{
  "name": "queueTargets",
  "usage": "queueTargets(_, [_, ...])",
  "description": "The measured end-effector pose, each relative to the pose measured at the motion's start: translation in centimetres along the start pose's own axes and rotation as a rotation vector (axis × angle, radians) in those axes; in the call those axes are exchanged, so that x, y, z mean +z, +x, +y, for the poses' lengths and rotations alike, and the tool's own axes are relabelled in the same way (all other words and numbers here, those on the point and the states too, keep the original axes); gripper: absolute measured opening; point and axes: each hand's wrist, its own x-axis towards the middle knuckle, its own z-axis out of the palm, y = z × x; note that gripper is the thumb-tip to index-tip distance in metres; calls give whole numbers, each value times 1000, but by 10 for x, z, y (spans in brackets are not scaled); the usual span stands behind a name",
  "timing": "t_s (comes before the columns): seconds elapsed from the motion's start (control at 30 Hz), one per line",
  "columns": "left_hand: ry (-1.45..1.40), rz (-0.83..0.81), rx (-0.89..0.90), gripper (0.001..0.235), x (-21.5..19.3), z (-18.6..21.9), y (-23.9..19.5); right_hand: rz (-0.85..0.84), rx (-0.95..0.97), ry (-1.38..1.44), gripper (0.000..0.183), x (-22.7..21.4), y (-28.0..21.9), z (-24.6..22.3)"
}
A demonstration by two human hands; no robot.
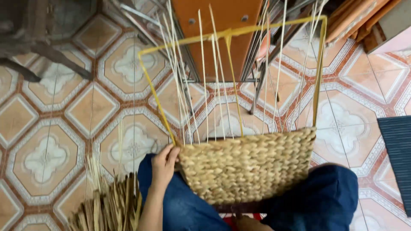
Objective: The person sits on the floor with a partially woven water hyacinth basket on their lap and weaves strips over and under the upright stakes, pulling each strip tight and tucking the ends along the rim. They take new strips from a pile beside them and press the woven rows down as they work around the basket.
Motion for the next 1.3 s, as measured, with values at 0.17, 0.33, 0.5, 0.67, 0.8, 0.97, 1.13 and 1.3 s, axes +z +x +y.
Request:
queueTargets(0.17, [277,-12,284,25,-32,42,12,-39,-32,-75,35,-149,-88,-101])
queueTargets(0.33, [372,-168,160,27,-73,65,16,321,-254,-172,32,-296,-157,-196])
queueTargets(0.5, [481,-329,-121,27,-100,77,-4,926,-528,-458,27,-413,-167,-304])
queueTargets(0.67, [574,-156,113,29,-116,91,-29,878,-423,-1348,24,-468,-90,-356])
queueTargets(0.8, [717,-199,63,22,-144,119,-42,341,76,-1407,21,-475,-56,-394])
queueTargets(0.97, [697,93,329,20,-162,123,-73,188,183,-1105,24,-479,-13,-391])
queueTargets(1.13, [23,95,256,14,-103,101,-108,178,192,-1043,29,-482,25,-371])
queueTargets(1.3, [-95,52,69,36,-5,41,-89,153,214,-1005,30,-476,18,-377])
